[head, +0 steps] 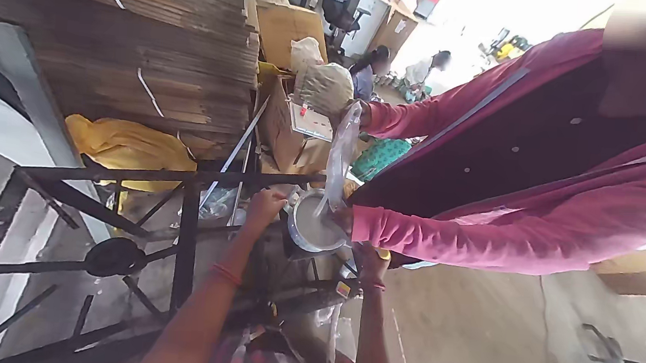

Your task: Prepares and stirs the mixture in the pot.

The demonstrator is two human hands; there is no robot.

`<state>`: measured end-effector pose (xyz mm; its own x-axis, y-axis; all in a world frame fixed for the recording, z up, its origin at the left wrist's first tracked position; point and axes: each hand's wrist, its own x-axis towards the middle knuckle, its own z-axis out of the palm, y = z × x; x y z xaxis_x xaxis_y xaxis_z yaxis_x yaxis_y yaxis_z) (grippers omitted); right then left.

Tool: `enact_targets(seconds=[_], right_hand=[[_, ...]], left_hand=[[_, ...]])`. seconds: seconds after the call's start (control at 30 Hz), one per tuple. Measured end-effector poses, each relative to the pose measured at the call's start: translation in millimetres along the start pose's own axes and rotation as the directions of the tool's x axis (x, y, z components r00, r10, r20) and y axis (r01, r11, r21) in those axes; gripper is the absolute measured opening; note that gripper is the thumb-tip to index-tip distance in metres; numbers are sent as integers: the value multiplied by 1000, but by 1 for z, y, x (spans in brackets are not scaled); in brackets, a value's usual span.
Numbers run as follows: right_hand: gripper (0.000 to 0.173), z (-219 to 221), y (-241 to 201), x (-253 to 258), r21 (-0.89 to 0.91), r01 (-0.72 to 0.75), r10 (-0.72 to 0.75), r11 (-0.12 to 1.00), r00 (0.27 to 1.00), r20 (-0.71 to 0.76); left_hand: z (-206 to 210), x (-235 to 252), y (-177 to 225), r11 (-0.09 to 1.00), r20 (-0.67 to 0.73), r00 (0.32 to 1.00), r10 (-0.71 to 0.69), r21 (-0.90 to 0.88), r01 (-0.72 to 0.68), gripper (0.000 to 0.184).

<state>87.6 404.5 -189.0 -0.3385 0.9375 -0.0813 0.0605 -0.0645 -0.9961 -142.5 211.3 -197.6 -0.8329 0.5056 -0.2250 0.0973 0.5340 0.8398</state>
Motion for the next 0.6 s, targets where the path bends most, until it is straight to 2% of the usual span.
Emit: enact_targets(seconds=[0.13, 0.2, 0.3, 0.47, 0.6], right_hand=[[19, -8, -6, -8, -21, 6, -3, 1000, 991, 136], [22, -17, -10, -6, -58, 15, -10, 998, 996, 94], [22, -8, -6, 1, -54, 6, -7, 999, 1000, -25], [18, -9, -15, -6, -86, -7, 13, 996, 997, 71], [22, -11, -13, 0, -116, 4, -10, 993, 999, -48]], left_hand=[[-2, 1, -1, 1000, 7, 1000, -13, -4, 13, 28], [-1, 1, -3, 1000, 3, 1000, -21, -7, 21, 28], [-1, -1, 0, 1000, -5, 1000, -16, -7, 16, 26], [-4, 0, 1, 999, 23, 999, -33, -21, 34, 28], [-1, -1, -2, 1000, 11, 1000, -7, -28, 7, 28]])
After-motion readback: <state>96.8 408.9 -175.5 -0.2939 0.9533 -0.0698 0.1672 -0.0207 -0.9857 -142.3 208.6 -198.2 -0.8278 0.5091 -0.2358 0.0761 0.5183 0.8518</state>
